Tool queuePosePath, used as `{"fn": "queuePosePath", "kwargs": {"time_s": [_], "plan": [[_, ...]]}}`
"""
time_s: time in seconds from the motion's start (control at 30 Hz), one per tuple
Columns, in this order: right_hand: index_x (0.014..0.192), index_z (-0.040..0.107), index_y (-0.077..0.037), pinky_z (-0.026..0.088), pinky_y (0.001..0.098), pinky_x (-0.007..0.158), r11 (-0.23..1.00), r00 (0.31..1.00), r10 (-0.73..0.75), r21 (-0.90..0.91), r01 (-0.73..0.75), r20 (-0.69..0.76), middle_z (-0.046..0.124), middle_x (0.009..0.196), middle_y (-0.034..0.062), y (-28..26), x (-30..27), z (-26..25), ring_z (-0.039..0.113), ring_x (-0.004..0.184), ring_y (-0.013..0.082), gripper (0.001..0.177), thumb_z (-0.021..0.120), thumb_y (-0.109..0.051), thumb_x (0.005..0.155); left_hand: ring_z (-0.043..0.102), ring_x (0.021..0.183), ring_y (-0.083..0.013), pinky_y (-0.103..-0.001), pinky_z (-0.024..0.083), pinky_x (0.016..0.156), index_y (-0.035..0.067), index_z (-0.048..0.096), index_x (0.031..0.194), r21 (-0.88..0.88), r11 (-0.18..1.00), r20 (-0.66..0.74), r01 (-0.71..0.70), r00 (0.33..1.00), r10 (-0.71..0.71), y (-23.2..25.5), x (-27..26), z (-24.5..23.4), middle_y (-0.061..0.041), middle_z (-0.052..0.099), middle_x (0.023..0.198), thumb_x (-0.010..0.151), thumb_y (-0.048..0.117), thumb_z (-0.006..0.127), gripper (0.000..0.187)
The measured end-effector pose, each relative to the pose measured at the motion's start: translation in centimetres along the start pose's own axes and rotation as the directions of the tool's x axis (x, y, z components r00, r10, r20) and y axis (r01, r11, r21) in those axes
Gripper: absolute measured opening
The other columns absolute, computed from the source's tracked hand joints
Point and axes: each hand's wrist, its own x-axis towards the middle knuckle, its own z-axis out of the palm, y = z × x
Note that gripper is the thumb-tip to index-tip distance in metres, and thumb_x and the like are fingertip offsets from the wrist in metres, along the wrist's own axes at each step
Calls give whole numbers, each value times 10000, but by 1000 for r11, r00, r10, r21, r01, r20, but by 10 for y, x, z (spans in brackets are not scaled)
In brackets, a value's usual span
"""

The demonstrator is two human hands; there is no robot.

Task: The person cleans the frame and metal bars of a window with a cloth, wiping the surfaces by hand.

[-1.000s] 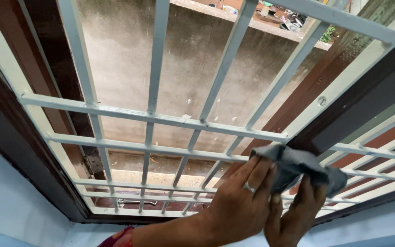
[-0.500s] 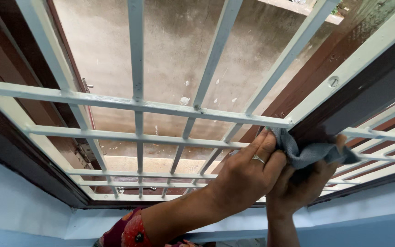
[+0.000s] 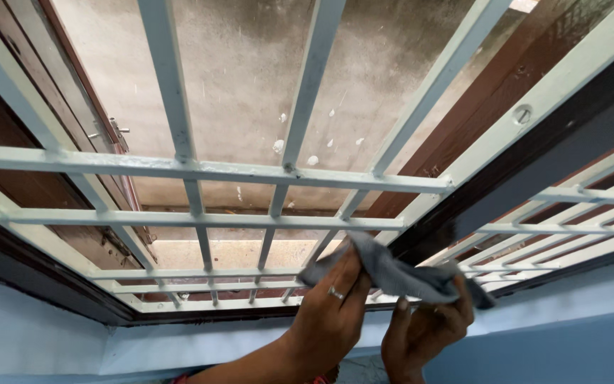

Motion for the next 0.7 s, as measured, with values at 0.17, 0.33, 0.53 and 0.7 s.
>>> {"fn": "queuePosePath", "kwargs": {"time_s": [0.17, 0.33, 0.53, 0.7], "plan": [[1345, 307, -89, 389, 360, 1257, 988, 999, -10, 156, 18, -50, 290, 1550, 139, -1, 61, 19, 385, 1453, 226, 367, 560, -265, 1146, 545, 1180, -567, -583, 447, 1176, -233, 653, 1073, 455, 809, 340, -372, 912, 228, 0, 36, 19, -431, 579, 1149, 934, 116, 598, 379], [1350, 404, -20, 449, 311, 1094, 999, 999, 19, -32, -20, -30, 343, 1510, 136, 13, 39, 27, 474, 1325, 201, 386, 510, -324, 1136, 552, 1261, -546, -531, 492, 1113, -239, 564, 1269, 141, 982, 142, -125, 984, 105, -10, 20, 32, -407, 543, 1308, 908, 8, 572, 438], [1290, 512, 63, 459, 344, 1011, 965, 969, 170, -230, -127, 178, 347, 1476, 232, 16, -15, 10, 484, 1279, 294, 313, 581, -102, 1033, 550, 1269, -566, -496, 531, 1054, -202, 480, 1371, -4, 998, 144, 60, 988, -59, -24, -31, 39, -449, 499, 1348, 852, -55, 593, 551], [1286, 547, 79, 453, 404, 962, 944, 943, 155, -324, -55, 293, 400, 1372, 248, 28, -52, -5, 471, 1221, 374, 367, 631, -27, 945, 630, 1162, -534, -450, 586, 937, -188, 531, 1323, -74, 995, 237, 60, 971, -40, -38, -65, 32, -443, 522, 1328, 845, -27, 616, 511]]}}
